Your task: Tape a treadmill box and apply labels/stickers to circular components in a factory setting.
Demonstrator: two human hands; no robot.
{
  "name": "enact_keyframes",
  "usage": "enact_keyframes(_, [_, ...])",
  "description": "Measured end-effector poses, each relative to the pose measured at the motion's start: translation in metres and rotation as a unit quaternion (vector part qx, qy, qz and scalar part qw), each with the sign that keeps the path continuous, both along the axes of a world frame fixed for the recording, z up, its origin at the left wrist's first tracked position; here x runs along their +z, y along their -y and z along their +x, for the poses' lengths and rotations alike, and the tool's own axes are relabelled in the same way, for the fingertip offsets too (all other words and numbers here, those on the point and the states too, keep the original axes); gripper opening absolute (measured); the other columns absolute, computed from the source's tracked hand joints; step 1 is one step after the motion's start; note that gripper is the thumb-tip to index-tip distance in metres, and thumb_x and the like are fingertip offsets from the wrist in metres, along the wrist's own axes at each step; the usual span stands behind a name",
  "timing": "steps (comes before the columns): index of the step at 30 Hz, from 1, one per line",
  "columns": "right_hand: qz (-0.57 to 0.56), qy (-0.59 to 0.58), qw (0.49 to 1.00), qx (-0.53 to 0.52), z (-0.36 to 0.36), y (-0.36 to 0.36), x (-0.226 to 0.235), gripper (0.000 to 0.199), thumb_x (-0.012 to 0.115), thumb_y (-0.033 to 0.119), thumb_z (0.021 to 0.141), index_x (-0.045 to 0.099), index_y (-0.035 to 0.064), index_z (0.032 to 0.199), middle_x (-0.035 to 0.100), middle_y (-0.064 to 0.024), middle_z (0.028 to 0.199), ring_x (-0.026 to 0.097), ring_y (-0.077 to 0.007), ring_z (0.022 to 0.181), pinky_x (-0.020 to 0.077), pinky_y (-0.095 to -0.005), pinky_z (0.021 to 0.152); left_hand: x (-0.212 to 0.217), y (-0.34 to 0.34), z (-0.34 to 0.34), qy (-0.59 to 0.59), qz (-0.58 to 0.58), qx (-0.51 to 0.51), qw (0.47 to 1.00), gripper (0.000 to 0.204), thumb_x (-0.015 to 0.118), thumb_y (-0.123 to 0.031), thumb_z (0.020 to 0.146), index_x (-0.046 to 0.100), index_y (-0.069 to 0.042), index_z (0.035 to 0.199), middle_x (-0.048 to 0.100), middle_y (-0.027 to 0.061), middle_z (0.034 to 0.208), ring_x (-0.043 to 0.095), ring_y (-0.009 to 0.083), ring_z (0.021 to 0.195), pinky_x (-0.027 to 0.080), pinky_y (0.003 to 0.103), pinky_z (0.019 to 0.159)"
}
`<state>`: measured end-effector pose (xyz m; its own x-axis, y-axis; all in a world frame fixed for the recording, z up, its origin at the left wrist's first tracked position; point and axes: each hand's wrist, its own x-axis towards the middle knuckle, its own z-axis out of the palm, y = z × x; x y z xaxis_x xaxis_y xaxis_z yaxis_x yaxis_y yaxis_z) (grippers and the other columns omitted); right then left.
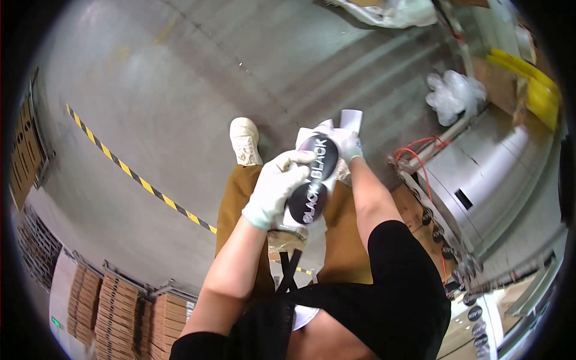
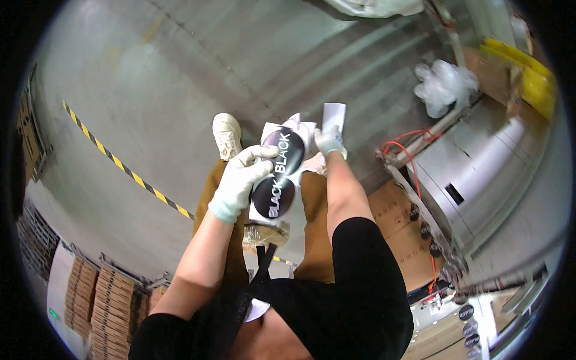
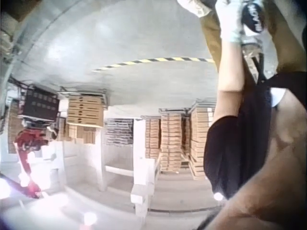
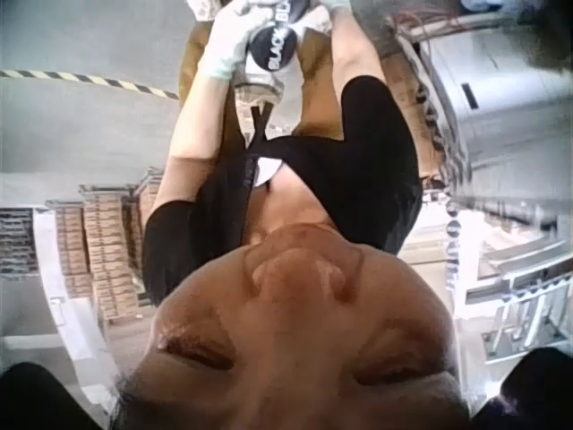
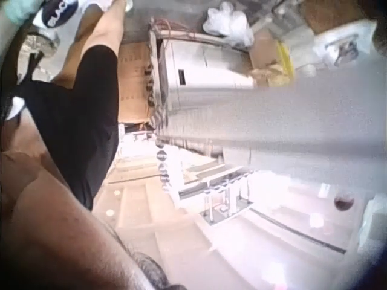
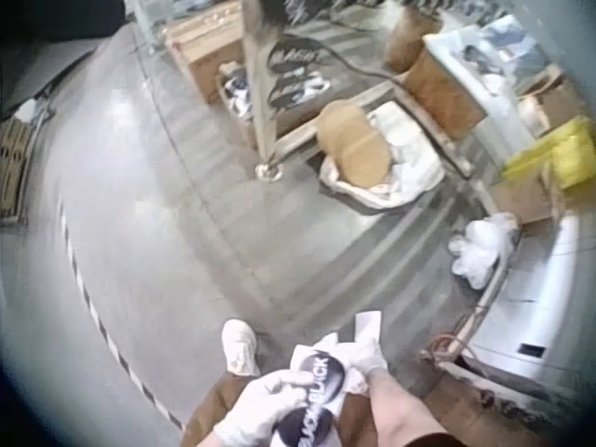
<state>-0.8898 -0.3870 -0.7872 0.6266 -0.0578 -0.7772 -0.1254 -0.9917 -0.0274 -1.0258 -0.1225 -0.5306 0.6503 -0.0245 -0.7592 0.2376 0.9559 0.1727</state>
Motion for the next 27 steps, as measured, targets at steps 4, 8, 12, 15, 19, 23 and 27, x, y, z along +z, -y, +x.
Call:
enact_keyframes(4, [-0.094, 0.057, 0.993, -0.046, -0.019, -0.052, -0.035, 0.088, 0.069, 0.035, 0.072, 0.027, -0.0080, 0.136, 0.040, -0.0275, 0.134, 0.045, -0.0398, 0.122, 0.0385, -0.0441, 0.103, 0.008, -0.025, -0.032, -0.065, 0.116, -0.080, 0.988, 0.023, 0.055, 0.001, 0.087, 0.062, 0.000, 0.109, 0.060, 0.0056, 0.110, 0.058, 0.0111, 0.097, 0.047, 0.025, 0.086])
enact_keyframes(8, [-0.121, 0.054, 0.991, -0.034, -0.023, -0.041, -0.073, 0.080, 0.070, 0.029, 0.072, 0.031, -0.0116, 0.130, 0.040, -0.0293, 0.134, 0.045, -0.0405, 0.123, 0.0395, -0.0417, 0.102, 0.013, -0.038, -0.030, -0.136, 0.087, -0.071, 0.984, 0.022, 0.053, 0.005, 0.087, 0.064, 0.002, 0.106, 0.057, 0.0032, 0.108, 0.057, 0.0097, 0.095, 0.046, 0.024, 0.085])
enact_keyframes(12, [-0.133, 0.141, 0.980, -0.041, -0.002, -0.013, -0.077, 0.035, 0.057, 0.012, 0.077, 0.055, -0.0035, 0.107, 0.063, -0.0227, 0.105, 0.061, -0.0401, 0.102, 0.0476, -0.0438, 0.090, 0.004, -0.033, -0.024, -0.083, 0.182, -0.114, 0.973, 0.020, 0.054, 0.006, 0.085, 0.067, 0.000, 0.098, 0.059, 0.0050, 0.103, 0.057, 0.0120, 0.095, 0.045, 0.026, 0.087])
enact_keyframes(15, [0.121, 0.153, 0.945, -0.264, 0.010, 0.008, -0.030, 0.025, 0.058, 0.004, 0.077, 0.060, 0.0010, 0.102, 0.065, -0.0097, 0.090, 0.064, -0.0235, 0.084, 0.0514, -0.0351, 0.075, -0.005, -0.024, -0.021, -0.105, 0.211, -0.120, 0.964, 0.020, 0.052, 0.004, 0.084, 0.068, 0.000, 0.096, 0.061, 0.0064, 0.102, 0.057, 0.0130, 0.095, 0.044, 0.027, 0.087])
enact_keyframes(19, [0.478, -0.106, 0.763, -0.422, -0.021, -0.047, 0.148, 0.032, 0.058, -0.001, 0.082, 0.055, 0.0010, 0.114, 0.061, -0.0037, 0.102, 0.057, -0.0136, 0.095, 0.0429, -0.0290, 0.090, -0.010, -0.025, -0.023, -0.133, 0.332, -0.122, 0.926, 0.020, 0.052, 0.001, 0.087, 0.068, -0.001, 0.099, 0.062, 0.0061, 0.101, 0.058, 0.0135, 0.095, 0.045, 0.026, 0.088])
enact_keyframes(23, [0.534, -0.218, 0.712, -0.400, -0.013, -0.073, 0.329, 0.038, 0.059, -0.007, 0.079, 0.055, -0.0002, 0.116, 0.063, -0.0071, 0.107, 0.061, -0.0138, 0.094, 0.0485, -0.0283, 0.086, 0.052, -0.026, -0.005, -0.053, 0.390, -0.100, 0.914, 0.020, 0.055, -0.001, 0.086, 0.069, -0.005, 0.099, 0.059, 0.0041, 0.095, 0.057, 0.0135, 0.091, 0.045, 0.026, 0.084])
enact_keyframes(27, [0.573, -0.249, 0.695, -0.355, -0.009, -0.103, 0.451, 0.041, 0.061, -0.007, 0.077, 0.054, 0.0006, 0.118, 0.062, -0.0061, 0.109, 0.060, -0.0131, 0.096, 0.0471, -0.0267, 0.088, 0.164, -0.038, 0.024, 0.038, 0.313, -0.094, 0.944, 0.018, 0.055, -0.009, 0.091, 0.068, -0.003, 0.102, 0.053, 0.0003, 0.094, 0.054, 0.0097, 0.090, 0.044, 0.024, 0.080])
